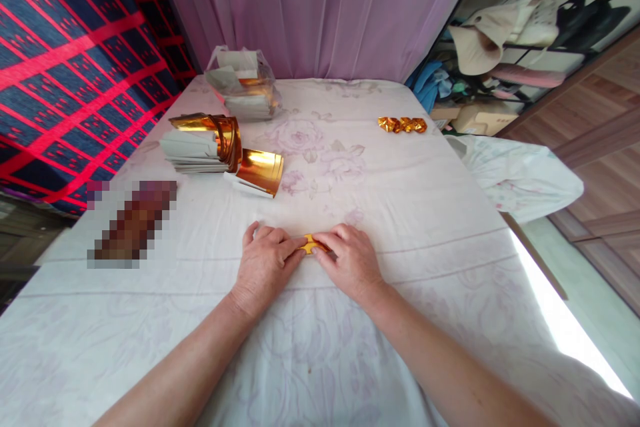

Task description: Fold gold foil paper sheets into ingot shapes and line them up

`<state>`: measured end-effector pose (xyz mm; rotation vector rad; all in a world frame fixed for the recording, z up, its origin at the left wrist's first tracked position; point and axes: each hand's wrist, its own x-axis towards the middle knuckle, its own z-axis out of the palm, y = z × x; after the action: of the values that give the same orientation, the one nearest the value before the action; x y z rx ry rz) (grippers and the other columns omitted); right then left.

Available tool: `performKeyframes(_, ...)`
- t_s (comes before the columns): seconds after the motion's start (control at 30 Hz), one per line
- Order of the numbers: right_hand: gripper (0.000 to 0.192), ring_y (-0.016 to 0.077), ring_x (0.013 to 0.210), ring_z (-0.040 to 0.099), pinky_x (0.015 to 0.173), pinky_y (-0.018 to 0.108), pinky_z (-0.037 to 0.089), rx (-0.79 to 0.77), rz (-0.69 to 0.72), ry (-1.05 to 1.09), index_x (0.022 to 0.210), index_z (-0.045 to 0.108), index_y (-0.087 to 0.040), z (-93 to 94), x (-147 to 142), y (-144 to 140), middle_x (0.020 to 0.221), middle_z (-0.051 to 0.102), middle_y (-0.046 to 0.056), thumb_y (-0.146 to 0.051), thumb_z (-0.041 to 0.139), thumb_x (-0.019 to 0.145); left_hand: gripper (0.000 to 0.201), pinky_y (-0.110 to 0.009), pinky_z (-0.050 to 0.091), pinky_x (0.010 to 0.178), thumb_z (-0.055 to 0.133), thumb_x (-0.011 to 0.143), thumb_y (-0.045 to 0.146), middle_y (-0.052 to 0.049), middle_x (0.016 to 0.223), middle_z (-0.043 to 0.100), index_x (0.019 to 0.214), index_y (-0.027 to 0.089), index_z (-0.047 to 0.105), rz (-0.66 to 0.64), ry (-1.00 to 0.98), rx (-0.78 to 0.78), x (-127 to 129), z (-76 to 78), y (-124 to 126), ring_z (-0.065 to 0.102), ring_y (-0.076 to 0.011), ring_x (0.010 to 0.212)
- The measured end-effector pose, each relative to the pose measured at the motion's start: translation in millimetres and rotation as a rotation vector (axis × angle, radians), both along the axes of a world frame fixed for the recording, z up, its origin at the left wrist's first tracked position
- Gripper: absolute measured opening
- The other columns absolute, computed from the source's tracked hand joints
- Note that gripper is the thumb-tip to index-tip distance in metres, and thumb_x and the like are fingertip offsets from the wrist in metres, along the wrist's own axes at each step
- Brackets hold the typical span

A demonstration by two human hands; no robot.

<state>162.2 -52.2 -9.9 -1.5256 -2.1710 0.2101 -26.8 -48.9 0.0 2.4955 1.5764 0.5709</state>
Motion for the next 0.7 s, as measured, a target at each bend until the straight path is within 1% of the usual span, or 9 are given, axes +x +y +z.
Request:
performKeyframes(0.27, 0.012, 0.0184, 0.083, 0.059, 0.075, 0.032, 0.039, -0.007, -0.039, 0.03, 0.093, 0.074, -0.027, 1.2, -3.1, 0.0, 0.082, 0.063, 0.002, -0.033, 0.071, 0.083, 0.018, -0.055, 0.03, 0.102, 0.064, 0.089, 0.031, -0.001, 0.079, 0.067, 0.104, 0.034, 0.074, 0.014, -0.014, -0.014, 0.0, 0.3, 0.2, 0.059, -0.0221, 0.084)
performKeyframes(0.57, 0.011, 0.0188, 0.084, 0.058, 0.076, 0.033, 0.037, -0.028, -0.059, 0.036, 0.092, 0.074, -0.029, 3.8, -5.4, -0.6, 0.083, 0.064, 0.001, -0.035, 0.07, 0.084, 0.019, -0.053, 0.031, 0.102, 0.063, 0.089, 0.033, -0.001, 0.079, 0.067, 0.104, 0.034, 0.074, 0.018, -0.012, -0.003, -0.3, -0.9, 0.3, 0.058, -0.0219, 0.085)
performKeyframes(0.7, 0.01, 0.0181, 0.085, 0.059, 0.075, 0.032, 0.037, -0.061, -0.041, 0.044, 0.094, 0.073, -0.029, 3.8, -3.8, 0.6, 0.083, 0.065, 0.001, -0.031, 0.068, 0.085, 0.018, -0.051, 0.033, 0.101, 0.062, 0.09, 0.032, -0.001, 0.079, 0.067, 0.103, 0.034, 0.075, 0.02, -0.03, -0.006, -0.4, -0.4, 0.8, 0.058, -0.0211, 0.084)
